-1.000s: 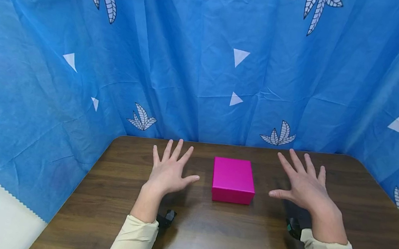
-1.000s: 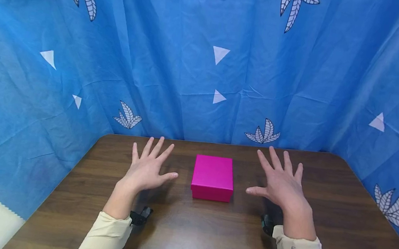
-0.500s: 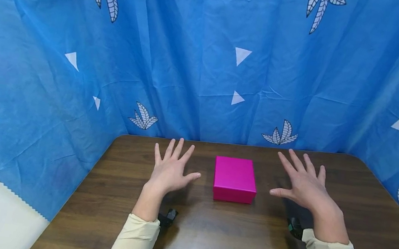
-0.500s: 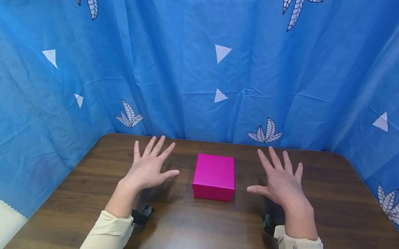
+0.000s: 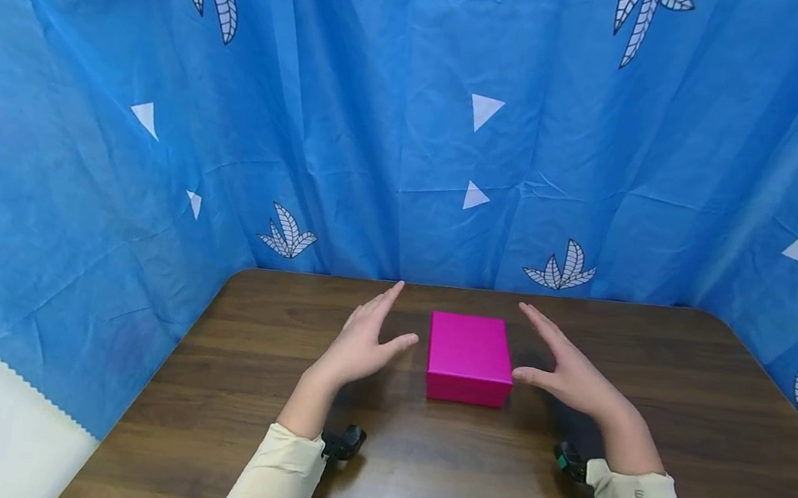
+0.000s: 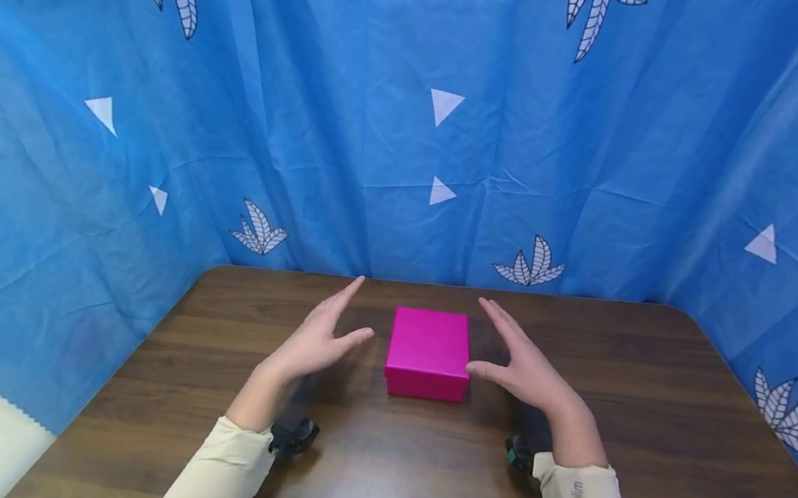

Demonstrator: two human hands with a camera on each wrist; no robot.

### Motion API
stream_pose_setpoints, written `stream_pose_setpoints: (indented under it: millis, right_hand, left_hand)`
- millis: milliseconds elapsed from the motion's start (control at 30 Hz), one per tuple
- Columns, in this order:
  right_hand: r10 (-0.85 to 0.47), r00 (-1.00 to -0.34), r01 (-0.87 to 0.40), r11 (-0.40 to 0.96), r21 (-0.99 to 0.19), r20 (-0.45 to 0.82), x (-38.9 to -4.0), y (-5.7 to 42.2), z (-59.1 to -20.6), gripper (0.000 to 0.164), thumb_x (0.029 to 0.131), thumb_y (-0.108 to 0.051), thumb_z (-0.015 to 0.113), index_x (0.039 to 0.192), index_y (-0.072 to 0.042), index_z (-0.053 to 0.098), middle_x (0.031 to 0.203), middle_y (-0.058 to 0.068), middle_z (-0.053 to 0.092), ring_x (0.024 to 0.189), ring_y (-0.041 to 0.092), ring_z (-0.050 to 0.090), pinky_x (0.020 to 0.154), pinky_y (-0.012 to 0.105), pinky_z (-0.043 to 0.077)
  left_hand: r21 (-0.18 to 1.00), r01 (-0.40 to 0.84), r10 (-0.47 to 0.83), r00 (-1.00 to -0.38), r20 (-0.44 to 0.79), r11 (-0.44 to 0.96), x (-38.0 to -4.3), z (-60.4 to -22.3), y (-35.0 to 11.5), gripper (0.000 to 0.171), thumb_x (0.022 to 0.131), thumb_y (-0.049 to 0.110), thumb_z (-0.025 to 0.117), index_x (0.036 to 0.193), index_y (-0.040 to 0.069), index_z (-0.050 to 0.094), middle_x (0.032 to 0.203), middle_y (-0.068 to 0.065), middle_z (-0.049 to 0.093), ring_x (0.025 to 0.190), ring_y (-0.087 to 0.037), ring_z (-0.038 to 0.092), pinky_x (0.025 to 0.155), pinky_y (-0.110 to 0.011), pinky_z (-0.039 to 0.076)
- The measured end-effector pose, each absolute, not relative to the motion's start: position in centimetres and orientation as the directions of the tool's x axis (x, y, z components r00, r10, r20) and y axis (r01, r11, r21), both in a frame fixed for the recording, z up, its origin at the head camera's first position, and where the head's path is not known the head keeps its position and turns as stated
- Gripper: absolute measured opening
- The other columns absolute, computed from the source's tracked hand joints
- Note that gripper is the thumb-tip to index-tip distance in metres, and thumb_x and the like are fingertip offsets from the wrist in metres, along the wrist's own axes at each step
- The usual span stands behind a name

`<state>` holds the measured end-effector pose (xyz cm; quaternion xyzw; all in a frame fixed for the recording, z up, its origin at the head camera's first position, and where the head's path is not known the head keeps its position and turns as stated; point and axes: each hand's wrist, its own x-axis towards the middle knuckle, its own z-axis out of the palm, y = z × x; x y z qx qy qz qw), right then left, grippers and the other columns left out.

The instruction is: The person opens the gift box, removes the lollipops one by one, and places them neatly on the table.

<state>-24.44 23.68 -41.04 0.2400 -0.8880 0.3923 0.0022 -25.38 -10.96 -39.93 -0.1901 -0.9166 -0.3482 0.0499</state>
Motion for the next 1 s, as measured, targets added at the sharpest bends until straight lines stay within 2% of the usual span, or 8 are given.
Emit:
stream_pose_setpoints:
  millis: [100, 233, 467, 733, 1000]
  right_hand:
    - [-0.441, -0.883, -0.395, 0.519, -0.758, 0.157, -24.5, 23.4, -41.8, 0.091, 0.091, -0.030, 0.073, 0.161, -0.026, 0.014, 0.167, 0.018, 0.017, 0.145, 0.054, 0.027, 0.107, 0.071, 0.037]
    - [-0.464, -0.877, -0.356, 0.451, -0.819, 0.125, -24.5, 22.9, -42.5, 0.088, 0.092, -0.028, 0.072, 0.161, -0.026, 0.017, 0.167, 0.017, 0.018, 0.146, 0.052, 0.026, 0.110, 0.066, 0.037]
    - [-0.480, -0.872, -0.344, 0.453, -0.822, 0.099, -24.7, 22.6, -43.0, 0.088, 0.089, -0.031, 0.074, 0.160, -0.025, 0.022, 0.167, 0.016, 0.018, 0.146, 0.050, 0.028, 0.109, 0.066, 0.040]
    - [-0.474, -0.879, -0.303, 0.482, -0.822, 0.046, -24.7, 22.7, -43.2, 0.090, 0.084, -0.034, 0.079, 0.158, -0.027, 0.029, 0.167, 0.017, 0.019, 0.147, 0.048, 0.027, 0.108, 0.065, 0.041]
    - [-0.463, -0.886, -0.283, 0.505, -0.815, 0.020, -24.6, 22.9, -43.5, 0.089, 0.083, -0.035, 0.079, 0.158, -0.028, 0.030, 0.164, 0.020, 0.025, 0.146, 0.050, 0.029, 0.106, 0.064, 0.043]
  left_hand:
    - [0.727, 0.384, 0.371, -0.909, 0.190, 0.568, -25.6, -40.8, -10.0, 0.084, 0.092, 0.047, 0.068, 0.159, 0.037, 0.019, 0.166, 0.004, 0.025, 0.154, -0.022, 0.023, 0.123, -0.054, 0.025]
    - [0.801, 0.364, 0.435, -0.889, 0.146, 0.476, -25.5, -42.1, -9.2, 0.080, 0.090, 0.047, 0.071, 0.156, 0.043, 0.026, 0.166, 0.004, 0.026, 0.154, -0.022, 0.023, 0.121, -0.056, 0.028]
    - [0.859, 0.285, 0.460, -0.886, 0.066, 0.425, -25.5, -43.6, -8.9, 0.083, 0.088, 0.043, 0.075, 0.157, 0.038, 0.028, 0.164, 0.005, 0.030, 0.152, -0.025, 0.029, 0.119, -0.056, 0.032]
    - [0.883, 0.267, 0.496, -0.867, 0.047, 0.385, -25.8, -44.2, -8.4, 0.085, 0.087, 0.034, 0.078, 0.157, 0.033, 0.029, 0.163, -0.002, 0.033, 0.149, -0.029, 0.035, 0.119, -0.049, 0.037]
    - [0.870, 0.270, 0.487, -0.872, 0.040, 0.412, -25.8, -44.4, -8.3, 0.085, 0.087, 0.035, 0.078, 0.157, 0.034, 0.030, 0.163, -0.002, 0.034, 0.148, -0.028, 0.037, 0.118, -0.049, 0.038]
